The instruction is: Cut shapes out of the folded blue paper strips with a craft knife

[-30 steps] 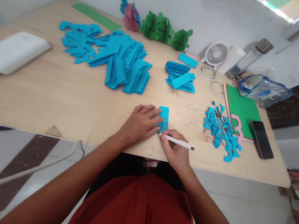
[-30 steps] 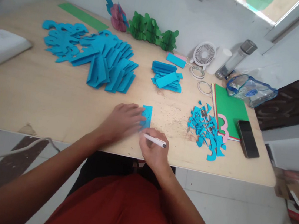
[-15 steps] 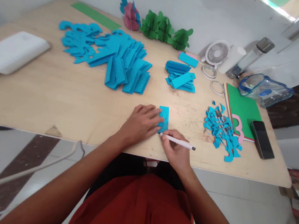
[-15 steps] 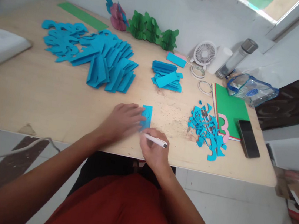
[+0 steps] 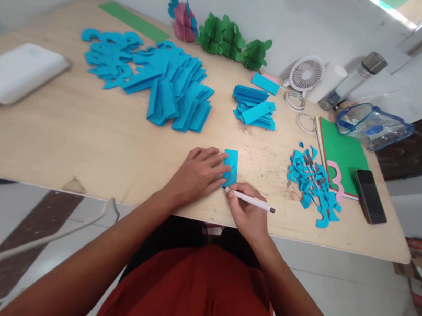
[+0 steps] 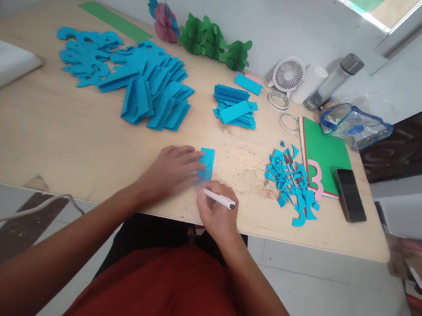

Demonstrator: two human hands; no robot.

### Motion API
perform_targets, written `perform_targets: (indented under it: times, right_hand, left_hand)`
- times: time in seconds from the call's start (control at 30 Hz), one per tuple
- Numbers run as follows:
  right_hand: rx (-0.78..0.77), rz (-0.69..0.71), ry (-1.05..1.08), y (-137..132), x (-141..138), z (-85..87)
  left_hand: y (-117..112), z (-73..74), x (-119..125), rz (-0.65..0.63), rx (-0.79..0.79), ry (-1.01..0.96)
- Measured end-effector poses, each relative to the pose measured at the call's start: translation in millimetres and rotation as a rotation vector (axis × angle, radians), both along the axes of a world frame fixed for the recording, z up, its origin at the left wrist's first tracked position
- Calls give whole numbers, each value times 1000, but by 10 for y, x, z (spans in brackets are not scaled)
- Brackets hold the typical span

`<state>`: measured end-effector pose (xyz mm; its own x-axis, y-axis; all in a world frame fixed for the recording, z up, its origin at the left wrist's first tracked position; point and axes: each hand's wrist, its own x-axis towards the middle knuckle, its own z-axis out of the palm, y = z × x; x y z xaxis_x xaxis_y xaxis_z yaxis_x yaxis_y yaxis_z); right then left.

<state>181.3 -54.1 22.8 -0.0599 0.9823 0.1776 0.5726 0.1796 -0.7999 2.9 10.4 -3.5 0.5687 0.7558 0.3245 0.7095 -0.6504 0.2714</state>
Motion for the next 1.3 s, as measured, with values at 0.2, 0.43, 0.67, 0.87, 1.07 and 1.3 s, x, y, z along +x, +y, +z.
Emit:
perform_targets:
  times: [0.2,0.43,0.67,0.87,1.07,1.3]
  right_hand:
    - [17,21,-29,12,0,-1]
    - [-3,8,47,-4,31,-28]
    - [2,-22,52,-7,35,-27]
    - [0,-1,12,1,14,-15]
    - [24,15,-24,8,15,-12]
    - [34,10,-33,3,11,-20]
  left_hand:
    - [-1,-9,1,4,-14,8]
    - [0,-7,-1,1,-4,5]
    - [-2,7,0,2,-8,-4]
    - [-1,11,-3,-2,-14,-16]
    - [-3,5,-1,1,-15,-4]
    - [-4,11,3,5,-16,-4]
